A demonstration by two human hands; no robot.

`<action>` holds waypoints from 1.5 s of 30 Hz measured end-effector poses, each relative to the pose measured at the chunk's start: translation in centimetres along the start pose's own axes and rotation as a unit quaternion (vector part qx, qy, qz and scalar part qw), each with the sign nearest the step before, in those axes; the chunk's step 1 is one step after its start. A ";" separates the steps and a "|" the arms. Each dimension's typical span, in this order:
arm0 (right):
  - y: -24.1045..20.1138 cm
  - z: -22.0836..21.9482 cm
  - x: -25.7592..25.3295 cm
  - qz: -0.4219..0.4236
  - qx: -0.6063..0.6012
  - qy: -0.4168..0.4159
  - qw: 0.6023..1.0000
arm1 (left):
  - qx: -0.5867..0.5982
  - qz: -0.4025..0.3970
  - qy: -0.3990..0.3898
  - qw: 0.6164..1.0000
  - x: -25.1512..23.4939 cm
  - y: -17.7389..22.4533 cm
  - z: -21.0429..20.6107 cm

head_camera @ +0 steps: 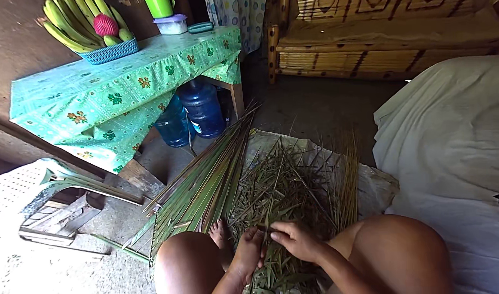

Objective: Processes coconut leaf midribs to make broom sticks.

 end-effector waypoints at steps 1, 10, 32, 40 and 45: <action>0.6 0.6 -0.4 -0.017 0.034 0.017 0.999 | -0.004 0.001 -0.005 1.000 0.1 -0.1 -0.1; 5.9 6.7 -1.4 -0.210 -0.009 0.128 0.969 | -0.064 -0.008 -0.006 0.998 0.7 -0.4 -0.4; 5.2 5.7 -0.9 -0.197 -0.244 0.155 0.937 | -0.079 -0.060 -0.030 0.995 2.6 -1.0 0.1; 2.8 0.5 -1.0 -0.162 -0.456 0.033 0.874 | -0.050 -0.028 -0.089 0.994 3.9 -2.2 -0.7; 2.4 2.4 -0.8 -0.113 -0.378 0.052 0.917 | 0.011 -0.015 -0.059 0.998 4.7 -3.0 0.1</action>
Point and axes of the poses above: each hand's wrist, its own x-axis away from the middle knuckle, its own z-axis out of the back of the hand, y = z × x, the point moved 9 cm from there along -x, towards the middle knuckle, and after that the axes turned 3 degrees about x, right-handed, at the moved point
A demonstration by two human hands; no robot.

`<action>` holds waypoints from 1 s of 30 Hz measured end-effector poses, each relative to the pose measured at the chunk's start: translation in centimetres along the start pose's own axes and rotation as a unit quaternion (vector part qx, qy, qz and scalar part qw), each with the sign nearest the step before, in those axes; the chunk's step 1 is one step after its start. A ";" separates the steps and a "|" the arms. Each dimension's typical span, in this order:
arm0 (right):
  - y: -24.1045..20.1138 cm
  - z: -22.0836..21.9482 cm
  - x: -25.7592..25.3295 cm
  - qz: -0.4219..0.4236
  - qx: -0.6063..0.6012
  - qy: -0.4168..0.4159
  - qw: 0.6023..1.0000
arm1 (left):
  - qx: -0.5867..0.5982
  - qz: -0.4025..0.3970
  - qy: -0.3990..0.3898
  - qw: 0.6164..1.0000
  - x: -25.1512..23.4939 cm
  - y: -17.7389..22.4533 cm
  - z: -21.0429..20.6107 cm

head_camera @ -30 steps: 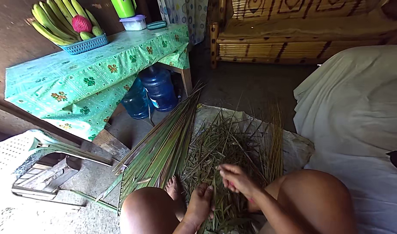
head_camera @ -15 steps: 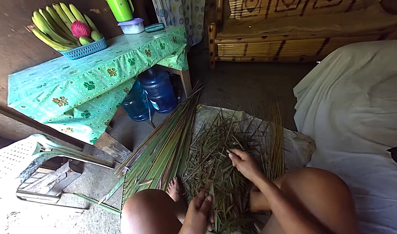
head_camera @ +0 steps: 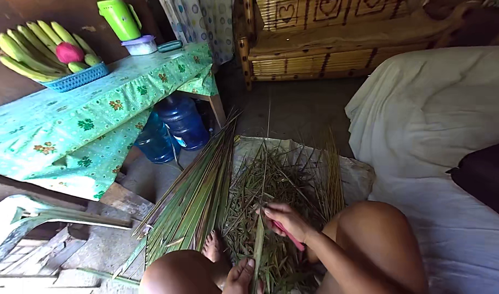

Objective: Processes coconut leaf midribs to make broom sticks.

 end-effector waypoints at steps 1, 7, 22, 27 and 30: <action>0.0 -0.7 0.6 0.012 0.060 -0.013 0.998 | 0.006 -0.007 0.036 0.999 -0.1 0.4 0.4; 0.0 -4.6 3.2 0.168 0.329 -0.069 0.927 | 0.077 -0.001 0.082 0.994 -0.6 1.7 0.6; -0.5 -4.5 2.4 0.154 0.376 -0.061 0.912 | 0.108 0.024 0.091 0.990 -1.2 2.1 0.2; -1.1 0.6 0.0 0.051 0.445 0.076 0.891 | 0.070 0.026 0.076 0.994 -0.3 1.6 -0.4; -1.3 1.1 -0.1 0.036 0.450 0.108 0.886 | 0.031 0.002 0.085 0.996 -0.2 1.8 -0.1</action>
Point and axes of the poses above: each hand's wrist, its own x-axis away from the middle knuckle, its own z-axis out of the back of the hand, y = z × x, the point moved 9 cm from there along -x, towards the middle knuckle, and after that the axes turned 3 degrees about x, right-handed, at the moved point
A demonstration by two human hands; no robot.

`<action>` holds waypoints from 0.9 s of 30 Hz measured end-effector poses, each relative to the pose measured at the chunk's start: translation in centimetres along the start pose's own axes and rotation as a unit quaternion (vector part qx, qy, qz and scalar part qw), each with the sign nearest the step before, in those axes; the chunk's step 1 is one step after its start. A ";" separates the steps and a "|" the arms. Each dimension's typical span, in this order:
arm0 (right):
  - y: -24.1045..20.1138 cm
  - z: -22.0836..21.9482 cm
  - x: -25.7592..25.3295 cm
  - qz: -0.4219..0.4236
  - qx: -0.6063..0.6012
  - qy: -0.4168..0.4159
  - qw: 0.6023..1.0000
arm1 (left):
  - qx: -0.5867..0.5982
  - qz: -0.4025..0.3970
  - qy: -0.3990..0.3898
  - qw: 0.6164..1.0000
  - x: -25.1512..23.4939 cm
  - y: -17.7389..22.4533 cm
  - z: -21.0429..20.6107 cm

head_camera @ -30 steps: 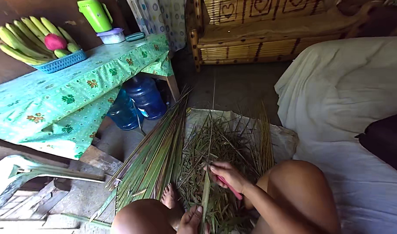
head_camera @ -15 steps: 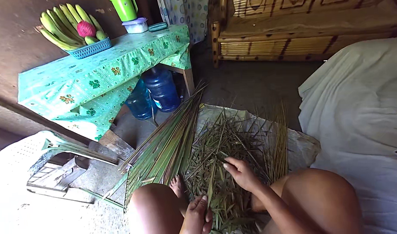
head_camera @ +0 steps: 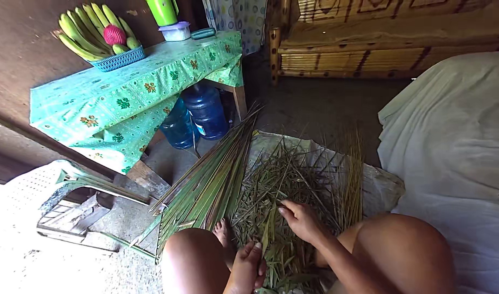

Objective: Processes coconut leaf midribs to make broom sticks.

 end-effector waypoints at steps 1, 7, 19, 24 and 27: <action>-0.1 0.1 0.1 -0.001 -0.006 0.004 1.000 | -0.015 -0.007 0.003 1.000 0.1 0.1 0.1; 1.4 2.8 -0.6 -0.063 -0.023 0.039 0.997 | -0.068 -0.037 0.021 0.997 0.7 0.6 0.5; -5.6 -4.0 4.8 0.251 -0.099 -0.107 0.957 | 0.067 0.024 0.043 0.997 -1.4 0.9 0.2; -3.8 -2.7 2.8 0.214 0.001 -0.026 0.977 | 0.012 0.016 0.028 0.999 -0.5 0.3 -0.2; -1.9 -1.2 1.0 0.113 0.029 -0.016 0.993 | -0.041 -0.013 0.028 0.999 -0.1 -0.1 -0.2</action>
Point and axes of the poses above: each hand's wrist, its own x-axis away from the middle knuckle, its own z-axis out of the back of the hand, y = z × x, the point moved 9 cm from there along -x, towards the middle knuckle, and after that the axes turned 3 degrees about x, right-handed, at the moved point
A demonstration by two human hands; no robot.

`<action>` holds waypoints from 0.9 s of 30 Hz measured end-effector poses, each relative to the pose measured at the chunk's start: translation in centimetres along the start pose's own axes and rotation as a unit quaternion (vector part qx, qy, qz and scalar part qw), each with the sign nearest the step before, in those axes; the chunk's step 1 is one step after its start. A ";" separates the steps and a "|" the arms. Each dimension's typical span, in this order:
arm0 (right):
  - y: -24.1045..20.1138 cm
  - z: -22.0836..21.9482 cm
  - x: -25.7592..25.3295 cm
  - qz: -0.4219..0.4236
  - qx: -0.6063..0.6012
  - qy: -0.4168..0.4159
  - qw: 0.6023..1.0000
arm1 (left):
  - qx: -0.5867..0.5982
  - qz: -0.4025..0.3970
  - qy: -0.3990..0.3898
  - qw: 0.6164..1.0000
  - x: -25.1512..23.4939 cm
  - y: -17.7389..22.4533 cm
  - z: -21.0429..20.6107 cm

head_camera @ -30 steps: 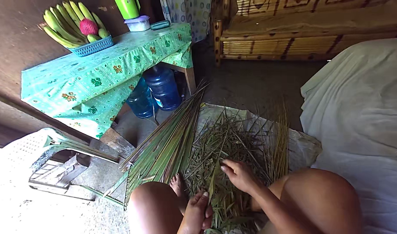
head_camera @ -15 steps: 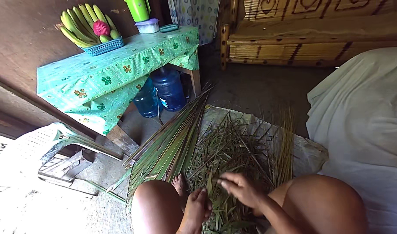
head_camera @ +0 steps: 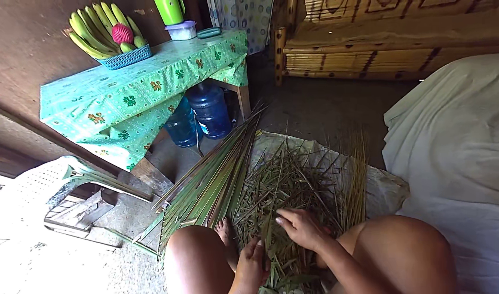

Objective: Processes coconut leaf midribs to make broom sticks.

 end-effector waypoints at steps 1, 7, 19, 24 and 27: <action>1.3 0.7 -0.4 -0.050 -0.009 0.000 0.999 | -0.012 -0.003 -0.001 1.000 0.3 -0.2 0.0; 2.6 2.0 -0.4 -0.112 -0.113 -0.003 0.987 | -0.020 -0.029 0.013 0.999 0.7 -0.9 0.9; -1.7 -0.6 1.1 -0.002 -0.035 -0.002 0.999 | -0.139 -0.127 0.033 0.982 1.0 0.4 0.8; 3.9 2.6 -0.6 -0.132 -0.116 0.062 0.983 | -0.113 -0.121 -0.004 0.986 2.7 -0.9 0.3; 6.6 4.2 -0.6 -0.185 -0.225 0.149 0.945 | -0.078 -0.101 -0.016 0.992 3.2 -1.3 0.6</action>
Point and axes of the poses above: each hand's wrist, its own x-axis away from the middle knuckle, its own z-axis out of the back of the hand, y = z × x, the point moved 9 cm from there along -x, towards the middle knuckle, and after that the axes turned 3 degrees about x, right-handed, at the moved point
